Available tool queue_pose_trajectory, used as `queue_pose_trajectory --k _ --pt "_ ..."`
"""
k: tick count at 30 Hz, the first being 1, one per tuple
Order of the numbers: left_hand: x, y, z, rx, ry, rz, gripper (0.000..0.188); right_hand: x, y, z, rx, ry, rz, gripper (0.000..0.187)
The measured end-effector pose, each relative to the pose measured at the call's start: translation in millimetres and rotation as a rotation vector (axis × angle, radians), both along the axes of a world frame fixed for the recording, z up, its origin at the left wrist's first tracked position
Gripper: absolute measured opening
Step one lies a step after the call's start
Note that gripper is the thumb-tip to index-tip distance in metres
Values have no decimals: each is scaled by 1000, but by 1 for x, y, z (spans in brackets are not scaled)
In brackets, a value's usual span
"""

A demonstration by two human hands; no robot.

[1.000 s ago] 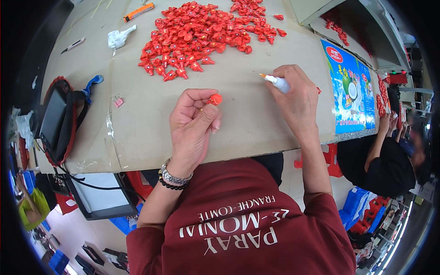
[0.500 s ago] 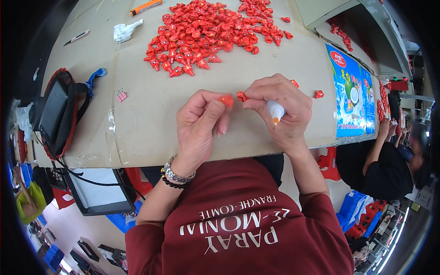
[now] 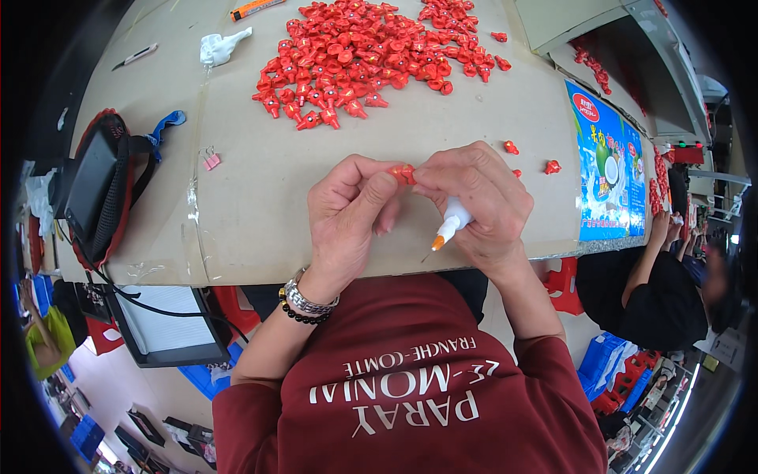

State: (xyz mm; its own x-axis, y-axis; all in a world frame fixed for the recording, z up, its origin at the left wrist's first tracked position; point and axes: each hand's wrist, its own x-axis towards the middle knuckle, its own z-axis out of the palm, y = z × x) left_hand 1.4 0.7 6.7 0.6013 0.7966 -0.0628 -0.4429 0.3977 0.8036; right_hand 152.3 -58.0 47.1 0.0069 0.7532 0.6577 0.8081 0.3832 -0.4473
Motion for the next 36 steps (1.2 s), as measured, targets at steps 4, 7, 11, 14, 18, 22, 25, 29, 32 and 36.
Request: queue_pose_trajectory --k 4,7,11,14,18,22,25,29,32,36 --pt "-1 0 -2 7 6 10 17 -4 2 -1 -29 75 9 23" --pt "-1 -1 -2 8 20 20 15 -4 4 -3 -65 155 26 23" --pt "-2 0 -1 -2 51 12 13 -2 4 -9 -83 232 56 23" --pt "-2 -1 0 -8 55 12 12 -2 3 -14 -92 295 64 24" --pt "-2 -1 0 5 71 3 13 -3 3 -15 -96 331 53 23" --pt "2 -1 0 39 93 -8 16 0 3 -19 -80 332 45 23" --pt "3 -2 1 24 108 -9 14 0 2 -18 -64 316 42 23" --pt "1 -3 0 37 127 20 12 -2 5 -16 -14 195 54 24" --pt "3 -2 0 53 126 -5 15 -7 0 -20 -23 218 -36 23" --pt "1 -3 -2 77 123 -14 12 -12 -3 -24 -22 234 -42 25"
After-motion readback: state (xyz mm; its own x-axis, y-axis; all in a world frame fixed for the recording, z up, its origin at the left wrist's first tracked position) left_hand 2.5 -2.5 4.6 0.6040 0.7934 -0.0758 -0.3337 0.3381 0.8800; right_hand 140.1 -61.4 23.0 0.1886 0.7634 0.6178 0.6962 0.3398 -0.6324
